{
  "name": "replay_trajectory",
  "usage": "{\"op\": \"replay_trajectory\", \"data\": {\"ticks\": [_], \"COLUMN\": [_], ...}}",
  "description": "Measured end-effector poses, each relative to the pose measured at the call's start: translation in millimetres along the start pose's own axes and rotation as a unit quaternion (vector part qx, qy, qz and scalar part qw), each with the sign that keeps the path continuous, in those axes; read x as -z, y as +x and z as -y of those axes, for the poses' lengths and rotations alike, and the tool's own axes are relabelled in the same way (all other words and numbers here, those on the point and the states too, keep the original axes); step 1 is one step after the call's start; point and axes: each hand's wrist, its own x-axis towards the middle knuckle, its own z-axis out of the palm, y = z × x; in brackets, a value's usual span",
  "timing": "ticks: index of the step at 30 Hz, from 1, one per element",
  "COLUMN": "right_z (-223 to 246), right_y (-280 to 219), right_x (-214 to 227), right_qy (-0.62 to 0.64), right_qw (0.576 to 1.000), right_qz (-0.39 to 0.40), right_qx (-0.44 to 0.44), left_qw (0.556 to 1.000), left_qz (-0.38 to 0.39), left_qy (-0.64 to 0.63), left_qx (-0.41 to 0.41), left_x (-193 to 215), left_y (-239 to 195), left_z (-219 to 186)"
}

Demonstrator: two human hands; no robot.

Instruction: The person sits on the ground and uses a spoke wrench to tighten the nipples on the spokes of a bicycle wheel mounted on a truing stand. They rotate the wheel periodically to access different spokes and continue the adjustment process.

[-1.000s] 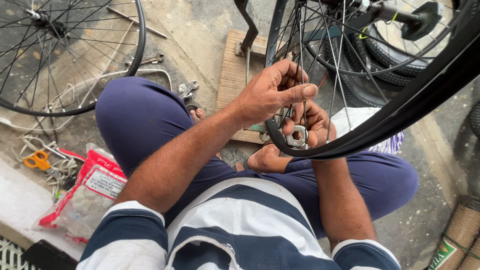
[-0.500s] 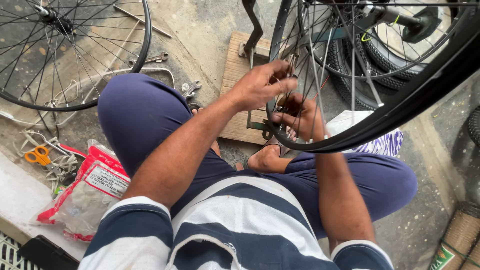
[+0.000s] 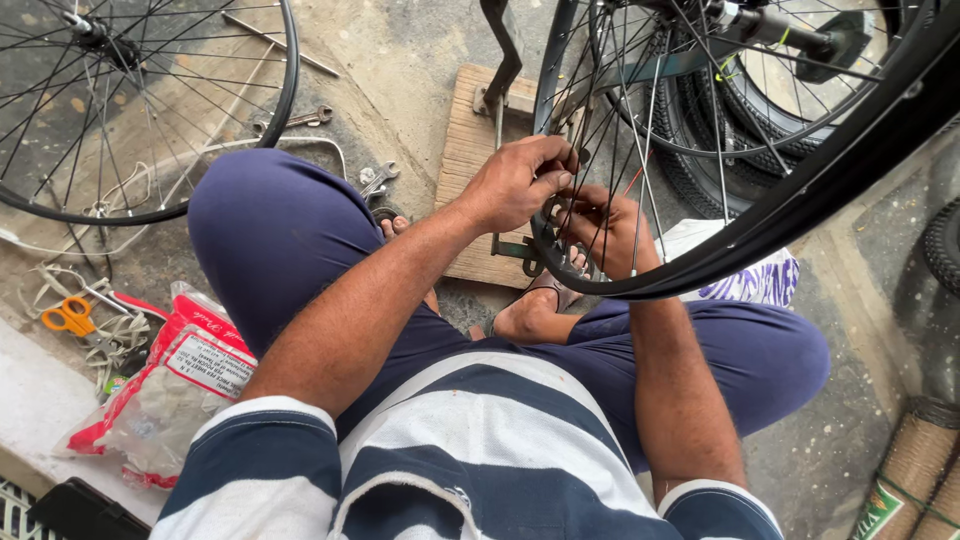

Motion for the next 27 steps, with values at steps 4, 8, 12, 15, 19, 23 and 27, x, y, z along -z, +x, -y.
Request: {"op": "replay_trajectory", "data": {"ticks": [4, 8, 12, 15, 19, 23, 27], "right_z": [3, 3, -5, -1, 3, 16, 40], "right_y": [4, 2, -14, -39, -50, -61, -75], "right_x": [9, 15, 12, 6, 3, -22, -38], "right_qy": [0.02, 0.073, -0.03, 0.139, 0.011, -0.2, -0.322], "right_qw": [0.999, 0.993, 0.995, 0.989, 1.0, 0.977, 0.936], "right_qz": [0.039, 0.087, 0.088, 0.041, -0.006, -0.072, -0.105], "right_qx": [-0.025, -0.04, 0.034, -0.024, 0.019, 0.007, 0.094], "left_qw": [1.0, 0.999, 0.994, 0.996, 0.993, 0.979, 0.978], "left_qz": [0.004, 0.001, -0.006, 0.043, 0.025, -0.051, -0.006], "left_qy": [-0.019, -0.028, 0.105, 0.055, 0.113, 0.197, 0.2], "left_qx": [-0.003, -0.015, -0.006, -0.06, -0.015, 0.02, 0.06], "left_x": [0, -1, -7, -7, -17, -35, -23], "left_y": [-1, -5, -14, -25, -29, -25, -23], "left_z": [0, 2, 4, 3, -3, -15, -27]}}
